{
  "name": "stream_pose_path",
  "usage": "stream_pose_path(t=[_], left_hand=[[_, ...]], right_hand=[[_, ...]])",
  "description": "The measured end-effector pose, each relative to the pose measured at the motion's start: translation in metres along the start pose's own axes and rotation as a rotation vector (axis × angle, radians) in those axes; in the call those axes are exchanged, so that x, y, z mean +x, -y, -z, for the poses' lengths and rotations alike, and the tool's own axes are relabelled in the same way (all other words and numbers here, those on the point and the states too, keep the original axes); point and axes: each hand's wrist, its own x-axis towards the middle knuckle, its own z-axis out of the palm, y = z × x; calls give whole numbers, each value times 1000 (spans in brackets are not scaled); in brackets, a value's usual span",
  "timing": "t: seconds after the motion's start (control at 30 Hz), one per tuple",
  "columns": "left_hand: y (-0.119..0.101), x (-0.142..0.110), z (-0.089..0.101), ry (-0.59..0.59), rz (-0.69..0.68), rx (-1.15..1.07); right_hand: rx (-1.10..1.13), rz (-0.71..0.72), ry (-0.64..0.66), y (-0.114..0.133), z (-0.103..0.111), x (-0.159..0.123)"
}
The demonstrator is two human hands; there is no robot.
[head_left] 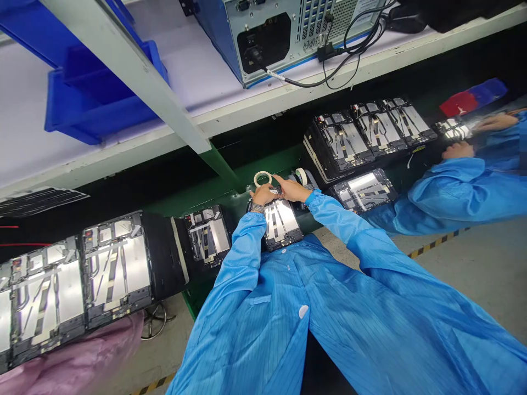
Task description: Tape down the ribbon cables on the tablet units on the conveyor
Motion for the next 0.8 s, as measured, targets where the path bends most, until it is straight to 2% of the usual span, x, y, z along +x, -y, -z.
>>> stream_pose_path(t=[0.1,0.2,0.33,0.47,0.6,0.73,0.8], left_hand=[[0,-1,1,-10,0,-2],[-1,-1,1,-6,2,-5],[-2,-2,3,0,-2,-3],[-1,-5,6,5,-7,7],[1,-8,7,30,-61,39],[-2,-9,1,-42,-70,100],[-1,-7,0,-72,-84,107]], right_hand=[[-130,-1,19,7,3,4],[-160,-36,-33,-1,8,11],[12,-149,-216,-32,13,9],[287,-242,-391,-47,2,-3],[424,-260,-440,-37,-19,-12],[510,-334,-516,-23,-29,-22],[538,-323,-575,-15,-30,-30]])
